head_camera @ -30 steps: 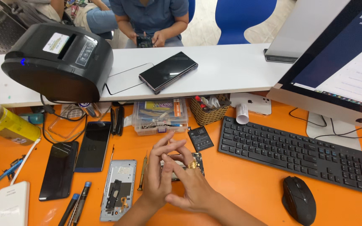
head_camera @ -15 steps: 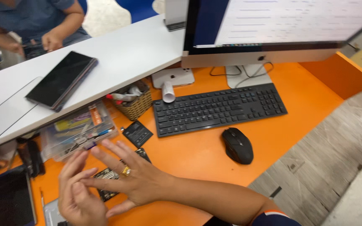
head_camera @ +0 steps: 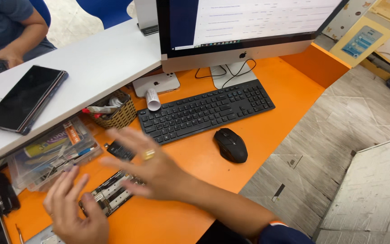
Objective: The person works on a disassembled smartphone motherboard on an orange desk, using tools to adjust internal components. They then pick up a separate smartphone, interact with its touchscreen, and place it down. The person also uses a computer keyboard and mouse before returning to the motherboard.
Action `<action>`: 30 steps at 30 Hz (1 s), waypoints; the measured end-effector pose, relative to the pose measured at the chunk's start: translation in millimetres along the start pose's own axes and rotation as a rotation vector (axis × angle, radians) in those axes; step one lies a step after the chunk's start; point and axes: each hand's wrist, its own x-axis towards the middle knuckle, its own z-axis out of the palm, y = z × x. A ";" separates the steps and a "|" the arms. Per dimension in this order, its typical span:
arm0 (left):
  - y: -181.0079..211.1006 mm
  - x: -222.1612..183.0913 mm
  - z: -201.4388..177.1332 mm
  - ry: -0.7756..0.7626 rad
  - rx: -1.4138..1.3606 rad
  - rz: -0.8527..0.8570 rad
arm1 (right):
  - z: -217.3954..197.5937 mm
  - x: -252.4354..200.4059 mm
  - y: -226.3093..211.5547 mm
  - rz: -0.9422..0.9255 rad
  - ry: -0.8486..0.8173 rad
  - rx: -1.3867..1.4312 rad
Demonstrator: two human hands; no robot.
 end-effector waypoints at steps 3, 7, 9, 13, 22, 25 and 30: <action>3.6 -2.1 3.6 -0.027 -0.044 0.074 | -37.0 -44.2 14.1 0.199 0.105 -0.183; 5.9 -6.3 5.6 -0.104 0.021 0.105 | -80.0 -133.0 56.5 0.306 0.099 -0.619; 6.2 -8.5 8.0 -0.151 -0.077 0.107 | -104.2 -158.4 58.0 0.402 0.087 -0.708; 4.2 -7.8 13.2 -0.122 -0.084 0.125 | -107.1 -184.5 71.3 0.476 0.082 -0.560; 7.2 -8.6 13.4 -0.130 -0.037 0.101 | -108.4 -178.2 69.5 0.491 0.088 -0.472; 10.0 -10.8 15.0 -0.144 -0.061 0.117 | -107.4 -179.7 68.0 0.479 0.104 -0.482; 28.9 1.5 35.4 -0.252 -0.215 0.253 | -108.7 -178.0 71.3 0.495 0.044 -0.580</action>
